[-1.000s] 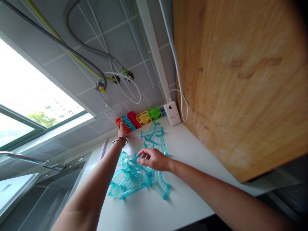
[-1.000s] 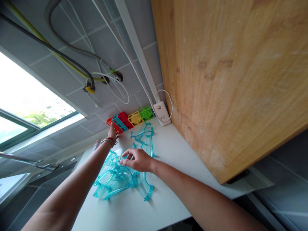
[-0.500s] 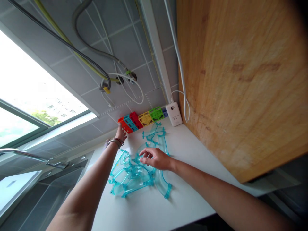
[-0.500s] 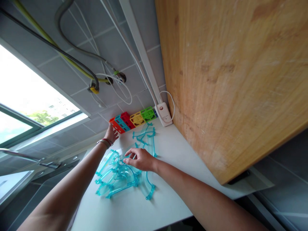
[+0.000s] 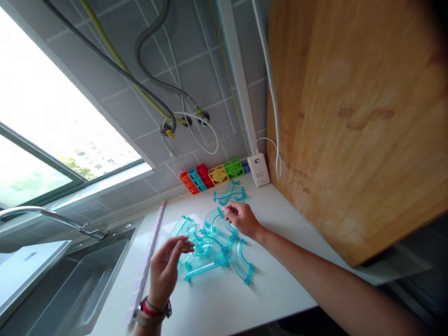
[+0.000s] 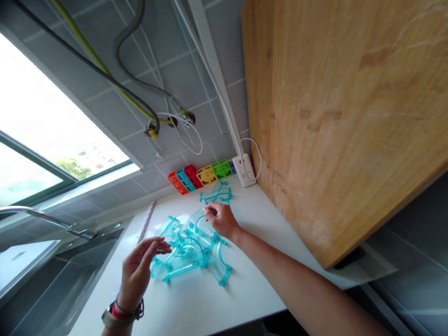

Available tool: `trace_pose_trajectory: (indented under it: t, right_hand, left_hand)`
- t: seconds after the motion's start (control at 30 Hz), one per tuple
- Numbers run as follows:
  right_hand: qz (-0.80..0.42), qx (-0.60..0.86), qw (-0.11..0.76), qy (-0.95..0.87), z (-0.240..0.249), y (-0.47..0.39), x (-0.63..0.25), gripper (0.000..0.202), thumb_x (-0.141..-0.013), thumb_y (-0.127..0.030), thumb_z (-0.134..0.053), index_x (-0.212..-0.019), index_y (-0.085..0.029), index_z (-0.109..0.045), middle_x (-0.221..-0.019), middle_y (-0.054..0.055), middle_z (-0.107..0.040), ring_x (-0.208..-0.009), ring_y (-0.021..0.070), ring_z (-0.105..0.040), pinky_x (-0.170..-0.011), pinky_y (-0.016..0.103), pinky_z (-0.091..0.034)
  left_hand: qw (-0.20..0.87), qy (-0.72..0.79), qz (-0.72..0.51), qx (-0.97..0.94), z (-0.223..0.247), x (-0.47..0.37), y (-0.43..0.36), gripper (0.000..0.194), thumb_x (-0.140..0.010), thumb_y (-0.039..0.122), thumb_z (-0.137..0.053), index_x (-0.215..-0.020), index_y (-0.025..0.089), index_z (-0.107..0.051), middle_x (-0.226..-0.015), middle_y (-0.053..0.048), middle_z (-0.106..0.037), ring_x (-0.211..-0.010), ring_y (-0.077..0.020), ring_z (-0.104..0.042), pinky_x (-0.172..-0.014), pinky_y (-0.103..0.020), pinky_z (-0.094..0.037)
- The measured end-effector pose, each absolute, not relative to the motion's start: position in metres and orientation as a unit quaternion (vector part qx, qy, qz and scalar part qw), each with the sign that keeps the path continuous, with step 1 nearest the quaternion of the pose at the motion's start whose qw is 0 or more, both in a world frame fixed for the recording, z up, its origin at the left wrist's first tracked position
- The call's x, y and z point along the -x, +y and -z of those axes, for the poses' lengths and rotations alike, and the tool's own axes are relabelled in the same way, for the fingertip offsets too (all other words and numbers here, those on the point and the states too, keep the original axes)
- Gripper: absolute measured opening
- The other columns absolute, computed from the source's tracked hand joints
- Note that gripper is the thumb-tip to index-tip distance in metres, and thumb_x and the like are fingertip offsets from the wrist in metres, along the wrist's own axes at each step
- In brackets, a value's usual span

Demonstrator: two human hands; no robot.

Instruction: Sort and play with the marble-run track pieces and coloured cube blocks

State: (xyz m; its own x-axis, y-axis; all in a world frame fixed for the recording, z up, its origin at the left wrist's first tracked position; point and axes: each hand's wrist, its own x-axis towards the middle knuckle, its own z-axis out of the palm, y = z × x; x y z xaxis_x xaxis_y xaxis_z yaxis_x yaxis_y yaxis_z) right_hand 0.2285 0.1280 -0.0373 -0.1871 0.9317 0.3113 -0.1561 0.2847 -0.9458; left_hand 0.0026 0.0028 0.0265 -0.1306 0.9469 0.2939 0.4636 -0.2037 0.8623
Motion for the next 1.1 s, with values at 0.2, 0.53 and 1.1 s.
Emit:
trace_pose_trajectory:
  t: [0.2, 0.53, 1.1]
  right_hand:
    - [-0.477, 0.360, 0.584, -0.550, 0.046, 0.147, -0.244, 0.030, -0.088, -0.047, -0.066, -0.080, -0.019, -0.071, -0.062, 0.000, -0.064, -0.055, 0.0154, -0.059, -0.054, 0.026, -0.048]
    - [-0.410, 0.446, 0.619, -0.500, 0.065, 0.176, -0.270, 0.031, -0.085, -0.047, -0.068, -0.082, -0.016, -0.072, -0.059, -0.001, -0.061, -0.051, 0.0119, -0.052, -0.048, 0.024, -0.042]
    - [-0.364, 0.475, 0.592, -0.540, 0.070, 0.162, -0.266, 0.035, -0.085, -0.050, -0.066, -0.086, -0.016, -0.070, -0.061, -0.002, -0.059, -0.050, 0.0116, -0.050, -0.049, 0.024, -0.041]
  left_hand:
    - [0.172, 0.587, -0.211, -0.762, -0.044, -0.047, -0.010, 0.034, -0.100, 0.044, -0.055, -0.127, 0.025, -0.066, -0.116, -0.010, -0.073, -0.106, -0.0294, -0.069, -0.092, -0.046, -0.055]
    - [0.285, 0.408, -0.039, -0.867, -0.087, -0.046, -0.057, 0.050, -0.095, 0.051, -0.063, -0.140, 0.032, -0.057, -0.118, -0.003, -0.074, -0.106, -0.0267, -0.071, -0.095, -0.040, -0.053]
    - [0.080, 0.692, -0.203, -0.688, 0.035, 0.101, 0.033, 0.049, -0.097, 0.053, -0.042, -0.121, 0.022, -0.073, -0.134, -0.014, -0.063, -0.128, -0.0321, -0.056, -0.112, -0.048, -0.041]
